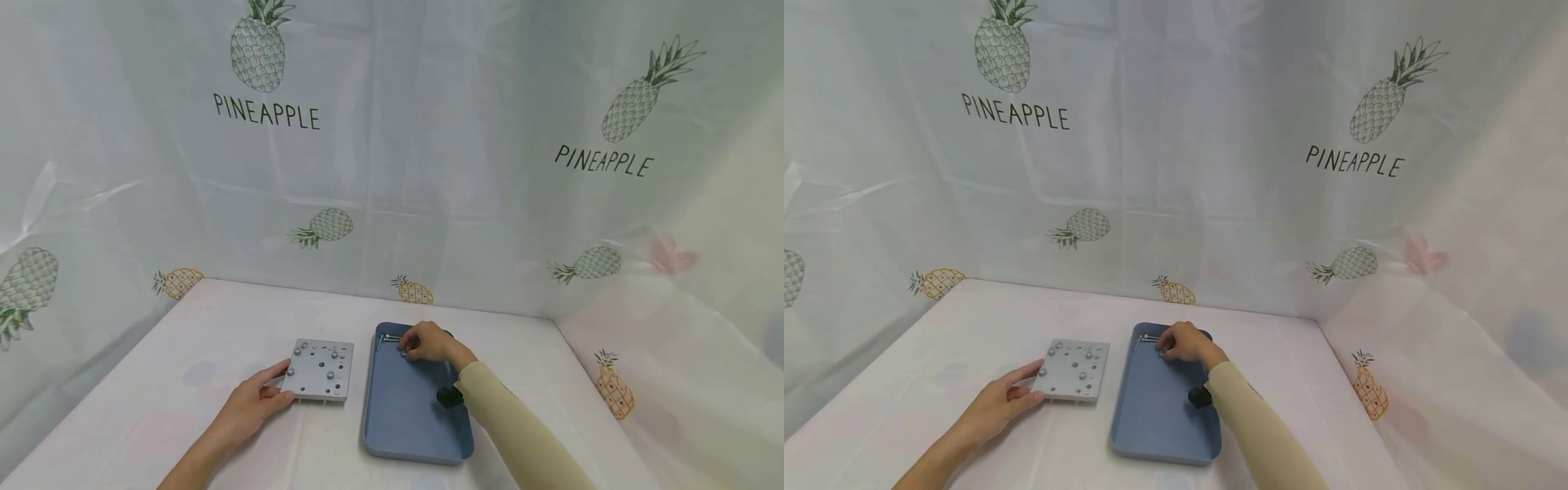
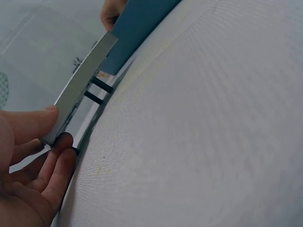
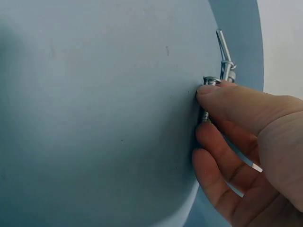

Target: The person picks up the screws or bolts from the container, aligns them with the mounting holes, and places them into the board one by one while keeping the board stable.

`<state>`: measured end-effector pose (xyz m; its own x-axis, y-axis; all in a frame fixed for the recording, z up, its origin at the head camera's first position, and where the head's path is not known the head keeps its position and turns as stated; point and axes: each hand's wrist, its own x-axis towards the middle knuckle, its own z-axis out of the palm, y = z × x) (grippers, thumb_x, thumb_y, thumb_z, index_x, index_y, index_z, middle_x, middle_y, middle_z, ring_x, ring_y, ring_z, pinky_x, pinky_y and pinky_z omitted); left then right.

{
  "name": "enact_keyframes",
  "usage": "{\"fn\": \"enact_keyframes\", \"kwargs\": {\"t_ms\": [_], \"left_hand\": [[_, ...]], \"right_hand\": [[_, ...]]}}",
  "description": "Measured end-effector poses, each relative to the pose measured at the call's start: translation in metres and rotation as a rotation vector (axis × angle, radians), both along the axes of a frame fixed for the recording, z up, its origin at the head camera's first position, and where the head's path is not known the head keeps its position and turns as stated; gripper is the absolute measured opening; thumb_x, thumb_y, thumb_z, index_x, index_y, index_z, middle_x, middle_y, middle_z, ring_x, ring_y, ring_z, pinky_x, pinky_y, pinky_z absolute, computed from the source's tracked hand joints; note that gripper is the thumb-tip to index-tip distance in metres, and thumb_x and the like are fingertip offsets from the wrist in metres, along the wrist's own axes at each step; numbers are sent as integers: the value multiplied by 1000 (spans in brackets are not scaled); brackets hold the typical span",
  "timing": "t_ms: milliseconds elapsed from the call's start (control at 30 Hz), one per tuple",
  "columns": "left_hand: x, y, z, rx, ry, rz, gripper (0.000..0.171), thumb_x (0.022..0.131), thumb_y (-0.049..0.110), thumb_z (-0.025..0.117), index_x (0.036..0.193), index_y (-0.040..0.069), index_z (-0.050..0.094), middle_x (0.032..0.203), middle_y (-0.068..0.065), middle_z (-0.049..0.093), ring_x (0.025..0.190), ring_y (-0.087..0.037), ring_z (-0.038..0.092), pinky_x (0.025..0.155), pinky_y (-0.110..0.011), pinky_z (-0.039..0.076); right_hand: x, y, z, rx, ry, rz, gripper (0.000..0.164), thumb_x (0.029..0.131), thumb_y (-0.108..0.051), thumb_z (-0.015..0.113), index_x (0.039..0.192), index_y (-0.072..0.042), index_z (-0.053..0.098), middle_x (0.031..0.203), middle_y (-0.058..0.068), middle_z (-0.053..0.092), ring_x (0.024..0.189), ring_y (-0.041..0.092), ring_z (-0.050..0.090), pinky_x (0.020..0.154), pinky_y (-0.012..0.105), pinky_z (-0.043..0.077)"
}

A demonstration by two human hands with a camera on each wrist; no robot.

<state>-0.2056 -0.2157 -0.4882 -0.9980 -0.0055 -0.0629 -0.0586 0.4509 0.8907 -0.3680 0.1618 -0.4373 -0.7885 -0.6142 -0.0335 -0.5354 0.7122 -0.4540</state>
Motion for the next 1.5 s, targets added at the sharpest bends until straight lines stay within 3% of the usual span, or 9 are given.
{"fn": "enact_keyframes", "kwargs": {"t_ms": [367,633,1000,1133,1500], "left_hand": [[1,0,0,-9,-10,0,77,94,30,83,161,16,47,145,-14,63,107,-13,68,90,-29,52],[1,1,0,-10,8,-8,77,94,30,83,161,16,48,143,-13,65,108,-13,70,87,-23,52],[-1,2,2,-9,1,-6,77,94,29,83,161,15,48,146,-14,62,106,-13,69,85,-23,52],[0,1,0,-5,1,-10,78,94,29,83,161,15,48,140,-11,66,105,-12,69,86,-23,51],[-1,1,-1,11,2,-6,78,94,29,84,161,16,48,144,-13,63,104,-12,67,85,-22,50]], "right_hand": [[1,1,-2,1,1,19,13,94,-2,79,103,-11,82,98,-1,77,85,8,65,77,29,54],[0,3,0,-35,-3,17,9,95,-4,78,101,-10,79,91,-3,74,80,8,60,75,27,51],[-1,6,-1,-76,9,8,11,98,-7,76,108,-9,80,92,-7,73,82,7,61,79,27,51],[0,5,-1,-101,10,9,8,97,-7,78,105,-9,80,94,-5,76,85,7,64,80,27,53],[-1,4,3,-164,0,5,10,96,-6,79,105,-4,79,100,2,79,93,10,72,83,27,57]]}}
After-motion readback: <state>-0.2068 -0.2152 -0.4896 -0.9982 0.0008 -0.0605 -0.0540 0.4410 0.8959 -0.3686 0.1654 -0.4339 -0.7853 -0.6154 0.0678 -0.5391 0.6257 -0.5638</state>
